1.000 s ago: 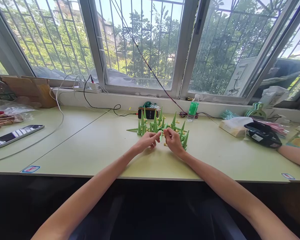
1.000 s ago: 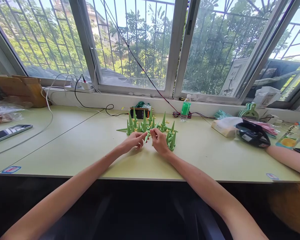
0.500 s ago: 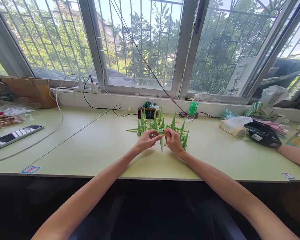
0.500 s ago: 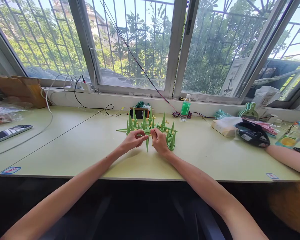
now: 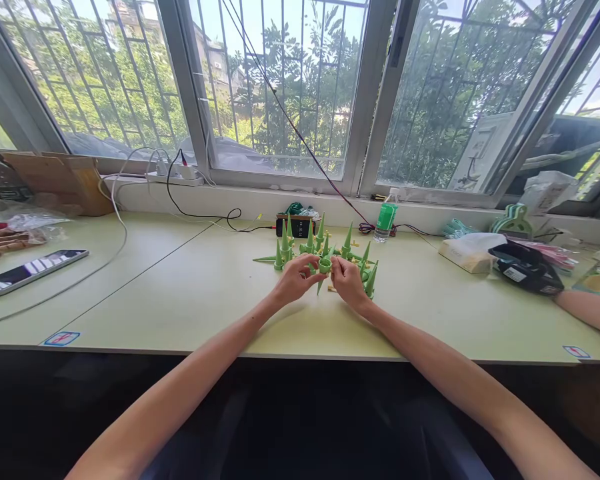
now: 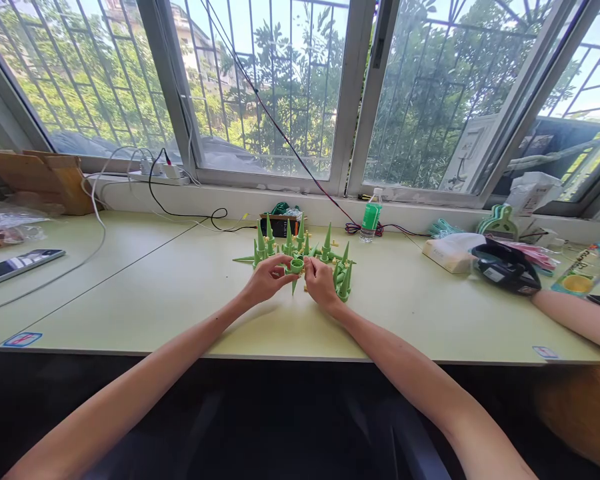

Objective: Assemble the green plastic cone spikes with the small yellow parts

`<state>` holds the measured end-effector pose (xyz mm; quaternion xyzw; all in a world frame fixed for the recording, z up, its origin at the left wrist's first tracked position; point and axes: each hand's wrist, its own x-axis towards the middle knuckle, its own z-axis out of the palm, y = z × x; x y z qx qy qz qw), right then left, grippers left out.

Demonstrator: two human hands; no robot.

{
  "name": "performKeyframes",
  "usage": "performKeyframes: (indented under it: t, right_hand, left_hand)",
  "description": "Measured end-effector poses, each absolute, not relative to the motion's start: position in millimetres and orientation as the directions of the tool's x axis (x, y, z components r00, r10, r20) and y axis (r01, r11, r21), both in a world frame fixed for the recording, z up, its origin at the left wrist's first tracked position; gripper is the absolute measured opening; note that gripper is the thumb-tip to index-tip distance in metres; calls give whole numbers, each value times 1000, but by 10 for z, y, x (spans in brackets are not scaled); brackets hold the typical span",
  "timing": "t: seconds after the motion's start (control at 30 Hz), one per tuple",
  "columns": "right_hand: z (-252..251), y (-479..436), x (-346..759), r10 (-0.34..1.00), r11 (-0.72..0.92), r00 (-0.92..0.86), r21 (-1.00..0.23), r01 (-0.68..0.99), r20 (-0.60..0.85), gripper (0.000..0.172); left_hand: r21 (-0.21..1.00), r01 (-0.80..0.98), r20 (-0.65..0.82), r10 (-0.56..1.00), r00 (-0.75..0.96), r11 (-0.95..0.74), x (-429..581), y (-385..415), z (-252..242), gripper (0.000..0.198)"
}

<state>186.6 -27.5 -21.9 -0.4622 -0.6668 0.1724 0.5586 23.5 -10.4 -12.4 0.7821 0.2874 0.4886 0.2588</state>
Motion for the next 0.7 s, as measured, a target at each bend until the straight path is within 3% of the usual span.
performKeyframes:
  t: [0.33,0.53,0.7]
  right_hand:
    - [-238,-279,1883,774,536,106,-735,415,624,42]
    - [-218,-313,1879,776,542,95,-737,403,623,41]
    - [-203,-362,1845,796,572,-19,-743,348,605,39]
  left_hand:
    - [710,366,488,795,362,-602,230,-109,-79,42]
    - [954,205,80,847,526,-217,217,-139,-37,71]
    - [991,132,-74,823,562,-1,186,-145,-16,79]
